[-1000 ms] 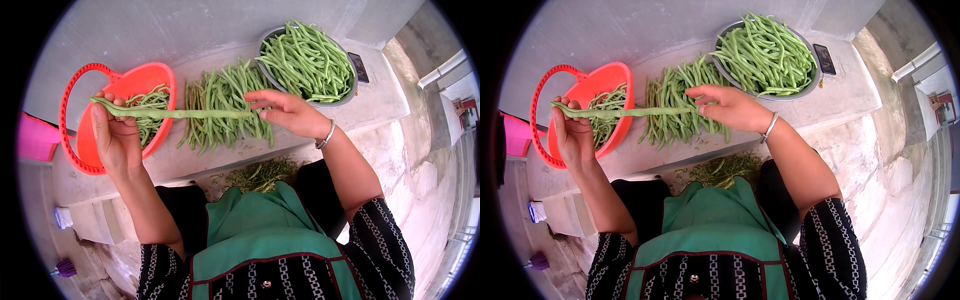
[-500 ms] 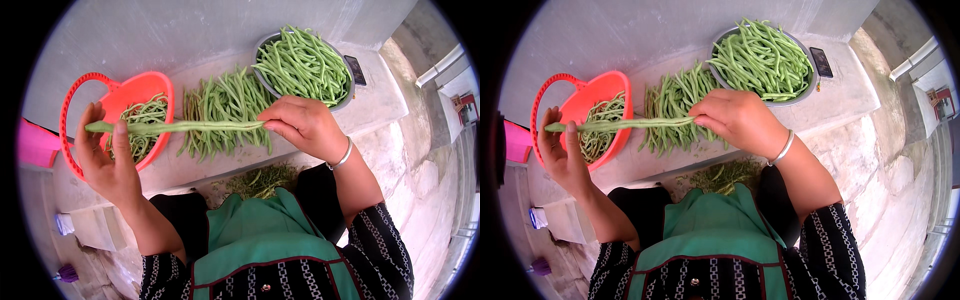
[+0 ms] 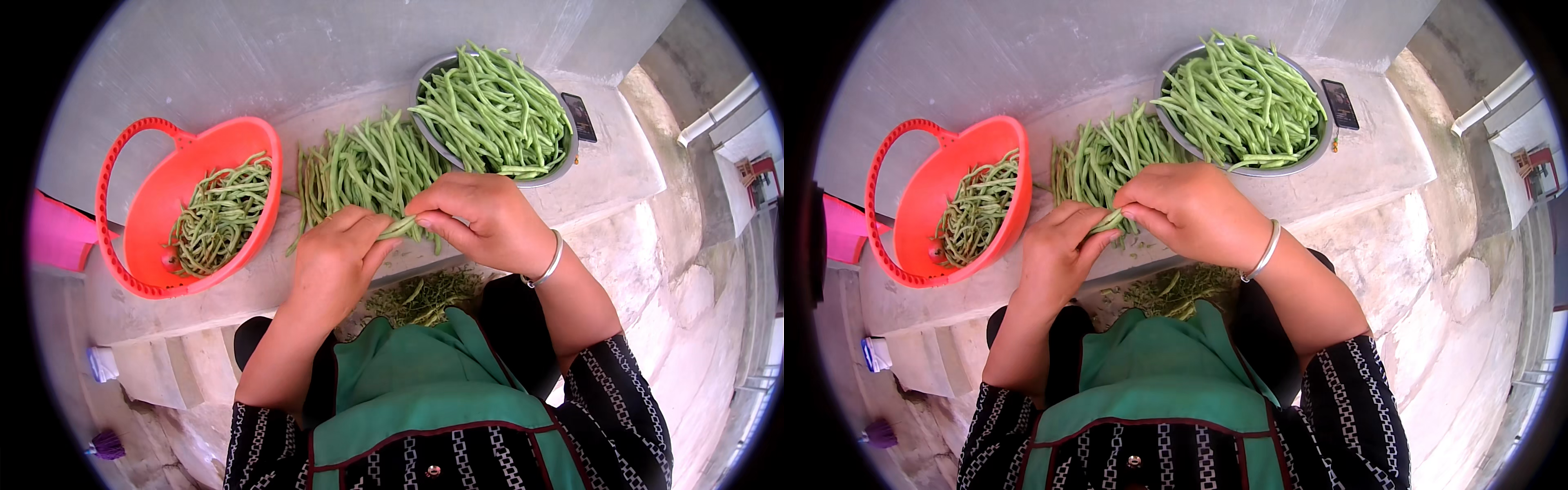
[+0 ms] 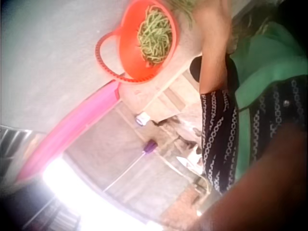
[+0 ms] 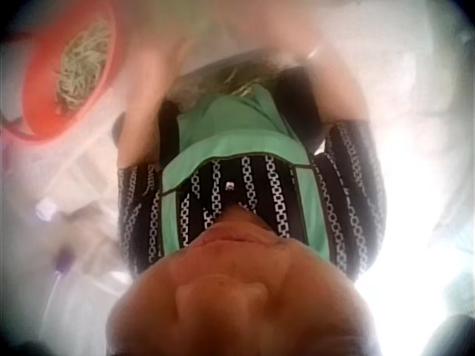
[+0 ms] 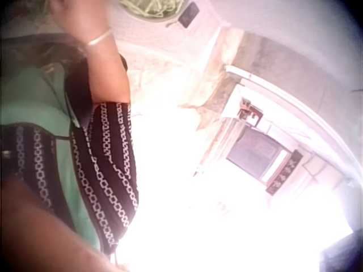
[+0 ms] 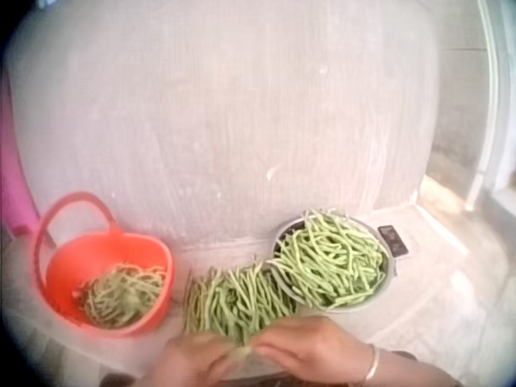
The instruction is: The person sits on the floor and trims the ends of green beans by hand. They pick beans from a metal bowl, snap off the tips, and place the trimmed beans into a red plastic basket.
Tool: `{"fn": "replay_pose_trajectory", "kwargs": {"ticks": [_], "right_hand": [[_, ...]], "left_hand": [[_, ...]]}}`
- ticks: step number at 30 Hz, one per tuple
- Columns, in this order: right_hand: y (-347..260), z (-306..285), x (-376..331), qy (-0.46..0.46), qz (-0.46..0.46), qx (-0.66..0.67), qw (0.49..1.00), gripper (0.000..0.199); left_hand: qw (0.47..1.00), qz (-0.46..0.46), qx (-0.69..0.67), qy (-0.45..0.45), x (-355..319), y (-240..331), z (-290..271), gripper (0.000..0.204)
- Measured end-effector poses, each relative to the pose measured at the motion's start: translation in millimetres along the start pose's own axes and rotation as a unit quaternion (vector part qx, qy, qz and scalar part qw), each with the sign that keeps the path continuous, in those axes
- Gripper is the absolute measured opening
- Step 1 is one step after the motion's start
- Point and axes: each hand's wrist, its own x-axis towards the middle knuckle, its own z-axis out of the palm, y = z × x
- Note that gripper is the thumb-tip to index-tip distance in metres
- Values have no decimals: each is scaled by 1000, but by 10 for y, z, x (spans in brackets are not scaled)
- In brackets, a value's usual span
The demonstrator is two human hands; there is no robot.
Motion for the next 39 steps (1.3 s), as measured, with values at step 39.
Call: {"fn": "replay_pose_trajectory", "kwargs": {"ticks": [39], "right_hand": [[740,768,399,2,206,-73,976,28]], "left_hand": [[759,-356,-540,75,23,-945,-206,26]]}}
